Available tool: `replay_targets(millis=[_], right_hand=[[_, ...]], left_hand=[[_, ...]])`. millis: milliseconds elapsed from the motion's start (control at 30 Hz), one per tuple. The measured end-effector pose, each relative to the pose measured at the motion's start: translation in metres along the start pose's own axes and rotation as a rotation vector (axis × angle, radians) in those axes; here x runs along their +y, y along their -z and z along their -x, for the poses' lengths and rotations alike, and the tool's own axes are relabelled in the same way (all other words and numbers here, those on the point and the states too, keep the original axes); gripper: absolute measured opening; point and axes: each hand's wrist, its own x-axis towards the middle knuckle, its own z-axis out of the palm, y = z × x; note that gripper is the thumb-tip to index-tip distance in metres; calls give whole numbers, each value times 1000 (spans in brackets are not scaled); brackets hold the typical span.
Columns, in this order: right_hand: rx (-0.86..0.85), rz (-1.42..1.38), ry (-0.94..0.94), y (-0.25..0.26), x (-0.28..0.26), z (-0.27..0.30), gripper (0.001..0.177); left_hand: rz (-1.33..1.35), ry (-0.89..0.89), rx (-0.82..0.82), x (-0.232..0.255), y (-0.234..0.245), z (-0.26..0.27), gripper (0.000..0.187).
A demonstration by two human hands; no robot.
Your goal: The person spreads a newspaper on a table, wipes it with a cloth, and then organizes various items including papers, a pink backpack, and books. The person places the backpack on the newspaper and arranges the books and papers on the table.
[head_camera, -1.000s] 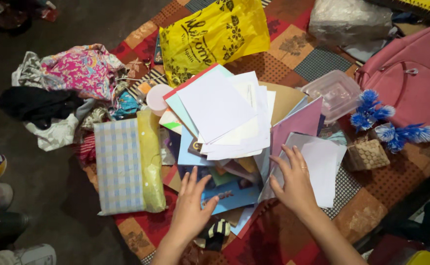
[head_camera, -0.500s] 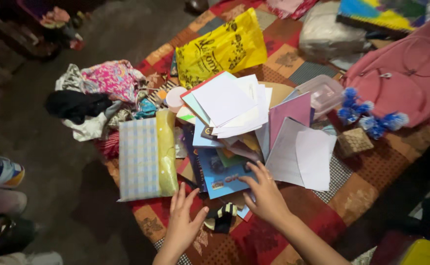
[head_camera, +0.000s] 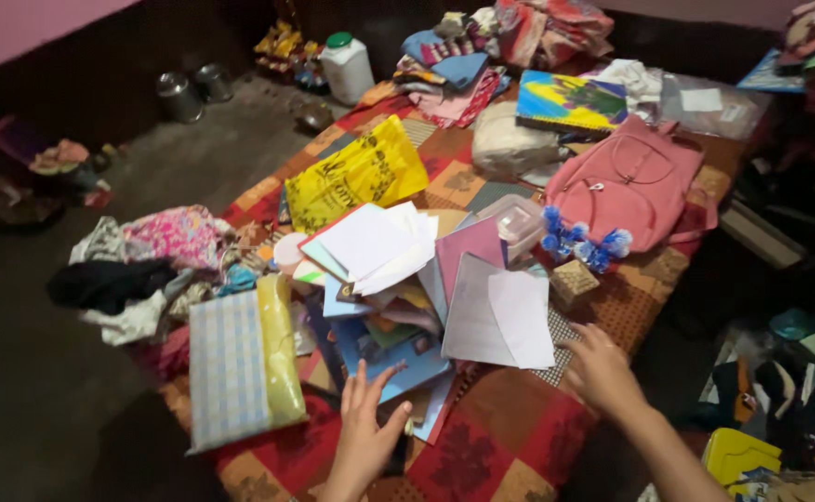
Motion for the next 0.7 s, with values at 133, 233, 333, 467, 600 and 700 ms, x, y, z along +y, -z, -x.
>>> replay_targets(millis=[133,233,333,467,600,700], right_hand=[[125,-186,-114,-26,67,6,39],[46,-276,-202,-63,104,4,36],[-178,-337,-337,-110,128,-11,40],[-406,-405,-351,-183,167,-61,41],[-463,-437,-265,-262,202,-102,41],[-604,-356,-235,-302,206,-124,38]], left_hand=[[-58,6,-29,10,-11,-18,59],[-144,31,-32,14,-29,-46,61],[-139,18,-50,29,-55,-82,60],[-140,51,-102,68,-101,-141,61],[-150,67,-213,90,-144,-207,58],[-164,127,-253,94,-166,-244,57]])
